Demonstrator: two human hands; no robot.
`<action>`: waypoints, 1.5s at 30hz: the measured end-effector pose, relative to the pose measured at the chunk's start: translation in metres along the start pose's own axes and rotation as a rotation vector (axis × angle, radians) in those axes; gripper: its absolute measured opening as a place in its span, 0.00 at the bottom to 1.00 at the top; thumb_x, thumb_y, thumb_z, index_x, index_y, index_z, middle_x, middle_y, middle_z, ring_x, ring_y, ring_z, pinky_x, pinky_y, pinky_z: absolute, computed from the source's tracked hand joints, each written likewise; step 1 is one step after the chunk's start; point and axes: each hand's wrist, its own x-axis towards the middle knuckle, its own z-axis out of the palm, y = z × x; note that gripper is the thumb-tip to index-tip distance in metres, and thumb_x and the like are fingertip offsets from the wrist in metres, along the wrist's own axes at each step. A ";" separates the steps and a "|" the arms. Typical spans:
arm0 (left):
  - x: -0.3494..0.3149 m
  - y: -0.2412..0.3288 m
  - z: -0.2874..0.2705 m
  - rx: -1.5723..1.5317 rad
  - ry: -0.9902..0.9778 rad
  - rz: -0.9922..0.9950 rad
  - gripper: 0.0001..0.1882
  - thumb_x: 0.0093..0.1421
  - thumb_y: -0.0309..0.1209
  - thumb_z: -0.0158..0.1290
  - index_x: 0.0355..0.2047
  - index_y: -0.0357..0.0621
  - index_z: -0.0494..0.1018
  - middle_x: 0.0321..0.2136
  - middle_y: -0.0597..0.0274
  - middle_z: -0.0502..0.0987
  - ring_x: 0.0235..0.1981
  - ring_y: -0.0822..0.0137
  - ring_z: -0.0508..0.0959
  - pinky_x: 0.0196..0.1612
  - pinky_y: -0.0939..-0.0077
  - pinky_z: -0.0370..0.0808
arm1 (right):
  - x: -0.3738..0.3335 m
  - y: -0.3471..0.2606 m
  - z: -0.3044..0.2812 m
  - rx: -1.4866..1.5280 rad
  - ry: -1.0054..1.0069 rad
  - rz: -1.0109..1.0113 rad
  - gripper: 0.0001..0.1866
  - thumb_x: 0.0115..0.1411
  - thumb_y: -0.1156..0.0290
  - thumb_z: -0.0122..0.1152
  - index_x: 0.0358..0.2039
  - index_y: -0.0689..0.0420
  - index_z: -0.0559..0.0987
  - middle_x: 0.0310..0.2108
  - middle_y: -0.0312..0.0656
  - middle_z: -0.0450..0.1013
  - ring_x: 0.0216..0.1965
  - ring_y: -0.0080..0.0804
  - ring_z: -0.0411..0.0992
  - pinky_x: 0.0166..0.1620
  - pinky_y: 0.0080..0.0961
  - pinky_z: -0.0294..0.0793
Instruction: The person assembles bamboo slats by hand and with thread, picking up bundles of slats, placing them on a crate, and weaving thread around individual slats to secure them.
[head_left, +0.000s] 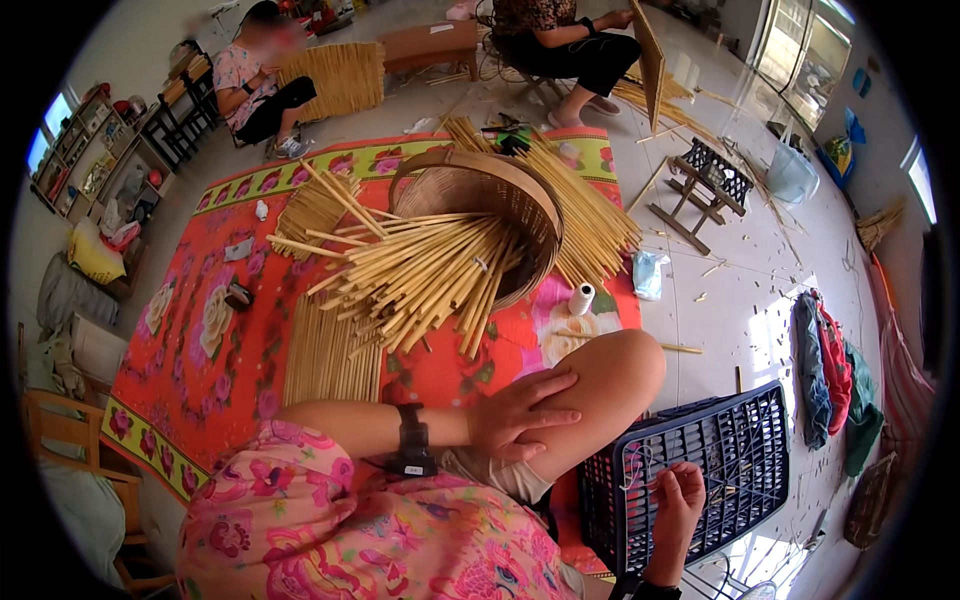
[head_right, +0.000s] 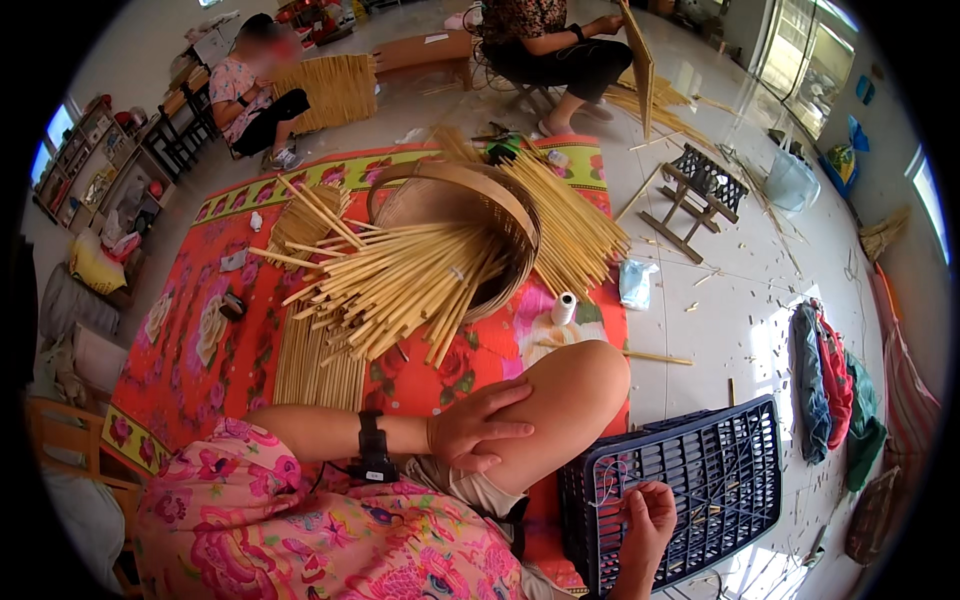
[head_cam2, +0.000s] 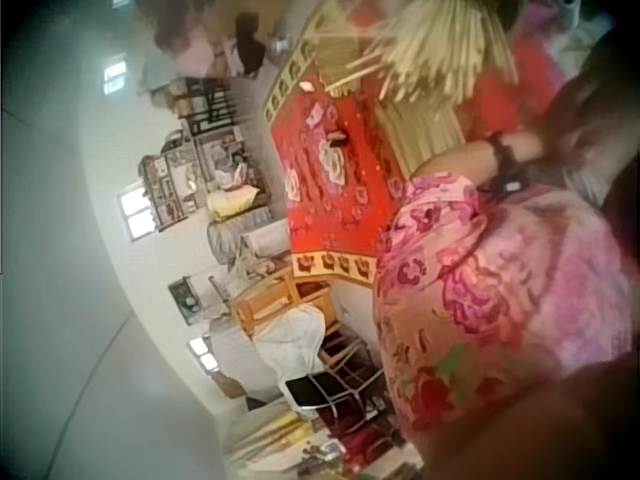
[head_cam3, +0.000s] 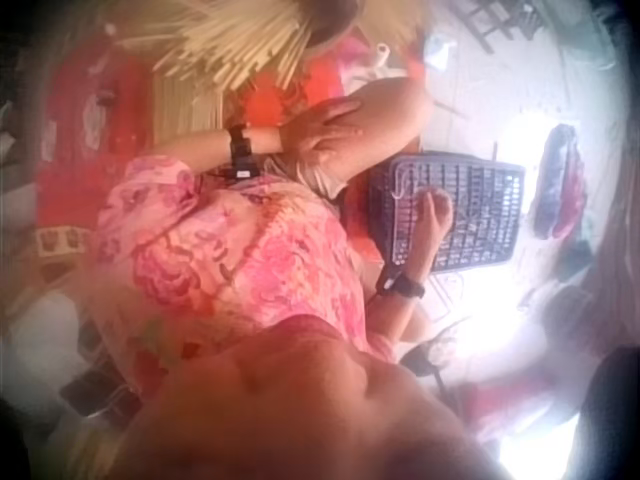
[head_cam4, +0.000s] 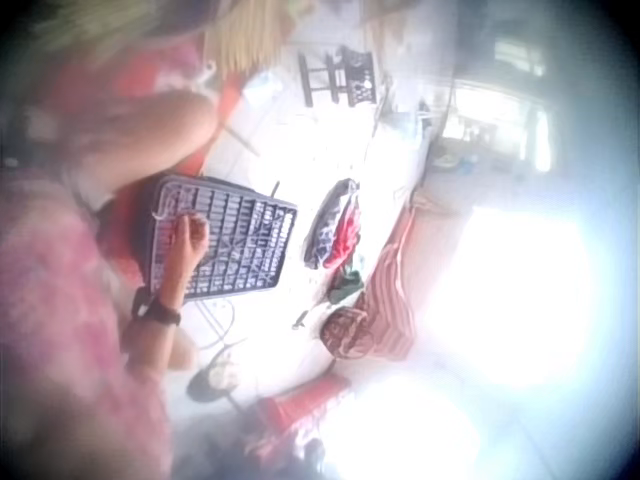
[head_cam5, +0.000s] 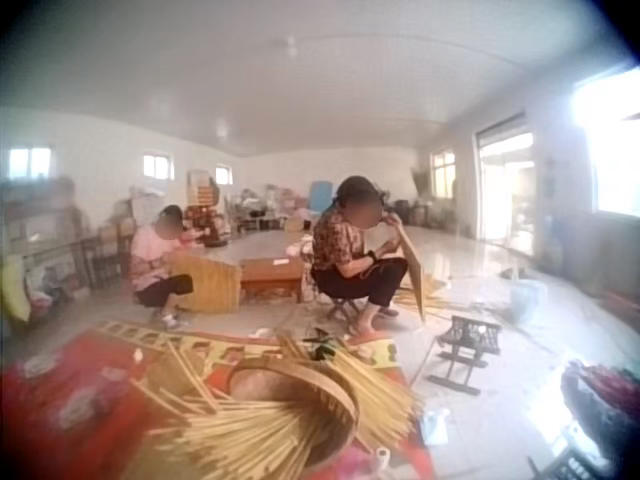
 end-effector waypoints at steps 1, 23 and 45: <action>0.000 0.000 0.000 0.001 0.000 0.000 0.30 0.52 0.41 0.48 0.57 0.52 0.59 0.60 0.44 0.46 0.59 0.41 0.50 0.57 0.49 0.52 | 0.000 0.000 0.000 -0.003 -0.005 0.000 0.05 0.54 0.82 0.50 0.31 0.59 0.68 0.25 0.38 0.70 0.22 0.18 0.67 0.24 0.11 0.64; 0.003 0.001 0.003 0.006 0.010 0.010 0.30 0.48 0.37 0.50 0.54 0.49 0.62 0.58 0.39 0.49 0.58 0.39 0.52 0.56 0.49 0.54 | -0.020 -0.012 0.027 -0.009 -0.189 -0.108 0.12 0.53 0.70 0.61 0.28 0.61 0.67 0.21 0.42 0.70 0.21 0.25 0.69 0.24 0.15 0.68; 0.018 0.004 -0.038 0.033 -0.259 0.046 0.30 0.50 0.34 0.53 0.54 0.49 0.62 0.56 0.46 0.54 0.54 0.49 0.61 0.54 0.59 0.63 | 0.018 0.043 -0.068 -0.276 0.253 0.029 0.01 0.56 0.76 0.51 0.29 0.57 0.68 0.24 0.38 0.71 0.18 0.21 0.69 0.18 0.12 0.65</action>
